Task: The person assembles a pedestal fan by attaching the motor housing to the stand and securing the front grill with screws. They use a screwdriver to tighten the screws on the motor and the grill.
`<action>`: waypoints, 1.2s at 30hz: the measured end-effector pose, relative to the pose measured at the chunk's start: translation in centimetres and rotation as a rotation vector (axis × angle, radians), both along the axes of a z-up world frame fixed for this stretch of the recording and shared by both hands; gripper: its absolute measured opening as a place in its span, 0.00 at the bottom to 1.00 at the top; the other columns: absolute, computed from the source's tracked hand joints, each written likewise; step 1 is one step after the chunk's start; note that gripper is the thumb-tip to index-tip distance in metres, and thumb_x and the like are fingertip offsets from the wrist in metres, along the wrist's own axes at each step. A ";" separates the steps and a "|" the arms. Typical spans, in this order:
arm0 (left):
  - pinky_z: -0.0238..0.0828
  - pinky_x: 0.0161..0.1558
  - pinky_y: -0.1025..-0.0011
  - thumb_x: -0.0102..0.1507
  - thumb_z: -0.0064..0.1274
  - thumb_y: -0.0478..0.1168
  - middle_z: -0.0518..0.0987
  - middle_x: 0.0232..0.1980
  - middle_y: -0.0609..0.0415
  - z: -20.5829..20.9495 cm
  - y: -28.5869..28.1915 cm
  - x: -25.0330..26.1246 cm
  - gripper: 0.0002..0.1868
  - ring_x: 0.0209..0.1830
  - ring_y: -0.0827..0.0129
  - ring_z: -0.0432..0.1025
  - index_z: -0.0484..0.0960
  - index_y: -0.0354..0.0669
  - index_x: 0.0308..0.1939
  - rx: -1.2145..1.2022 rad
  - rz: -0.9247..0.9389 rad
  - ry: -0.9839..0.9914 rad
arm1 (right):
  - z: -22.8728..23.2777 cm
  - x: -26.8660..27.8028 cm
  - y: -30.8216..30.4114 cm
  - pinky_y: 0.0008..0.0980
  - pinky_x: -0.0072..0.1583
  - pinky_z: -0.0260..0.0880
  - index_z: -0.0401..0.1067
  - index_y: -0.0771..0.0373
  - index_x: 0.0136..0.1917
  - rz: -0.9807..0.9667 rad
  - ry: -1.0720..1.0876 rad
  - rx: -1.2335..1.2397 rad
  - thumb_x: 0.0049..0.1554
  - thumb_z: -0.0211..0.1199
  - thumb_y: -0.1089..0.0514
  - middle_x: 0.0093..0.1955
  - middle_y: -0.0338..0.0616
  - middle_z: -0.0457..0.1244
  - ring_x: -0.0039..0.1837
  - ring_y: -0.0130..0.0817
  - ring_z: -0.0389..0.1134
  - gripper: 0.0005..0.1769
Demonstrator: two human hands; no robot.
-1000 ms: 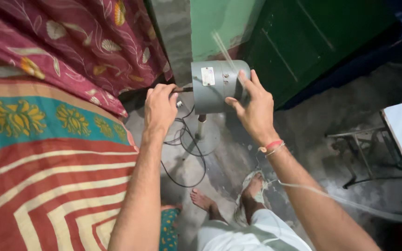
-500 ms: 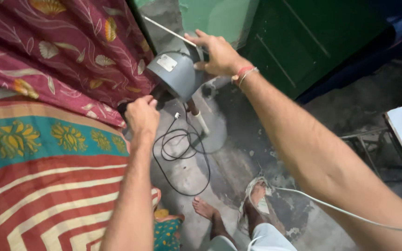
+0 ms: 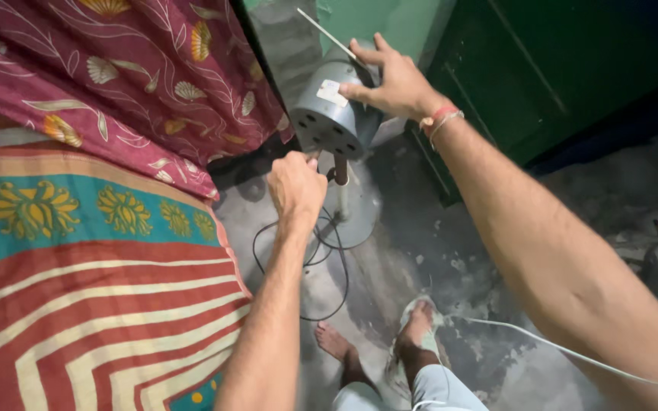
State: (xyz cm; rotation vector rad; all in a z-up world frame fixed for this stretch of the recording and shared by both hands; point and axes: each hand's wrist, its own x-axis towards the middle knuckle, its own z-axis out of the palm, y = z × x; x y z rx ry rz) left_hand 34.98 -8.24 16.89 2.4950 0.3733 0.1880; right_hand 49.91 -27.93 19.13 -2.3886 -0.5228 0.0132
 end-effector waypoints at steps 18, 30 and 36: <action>0.71 0.40 0.48 0.66 0.52 0.39 0.81 0.35 0.32 -0.3 -8.4 -3.2 0.11 0.38 0.38 0.77 0.87 0.36 0.40 -0.080 0.216 0.122 | 2.1 2.7 -4.4 0.49 0.74 0.55 0.66 0.50 0.76 0.330 0.082 -0.051 0.49 0.71 0.35 0.81 0.63 0.49 0.76 0.64 0.55 0.46; 0.73 0.37 0.51 0.62 0.53 0.39 0.82 0.32 0.40 1.4 -13.9 -12.8 0.09 0.35 0.43 0.78 0.87 0.43 0.40 -0.213 0.211 0.136 | 6.8 -13.2 -10.3 0.46 0.60 0.71 0.72 0.52 0.70 0.068 0.006 0.043 0.44 0.76 0.35 0.77 0.56 0.56 0.62 0.58 0.69 0.44; 0.73 0.35 0.53 0.64 0.53 0.40 0.83 0.30 0.42 -0.5 -12.4 -14.5 0.09 0.34 0.45 0.78 0.86 0.41 0.39 -0.163 0.123 0.129 | 6.6 -15.9 -10.5 0.46 0.57 0.72 0.72 0.52 0.70 0.001 -0.021 0.104 0.46 0.76 0.37 0.78 0.55 0.55 0.60 0.58 0.70 0.41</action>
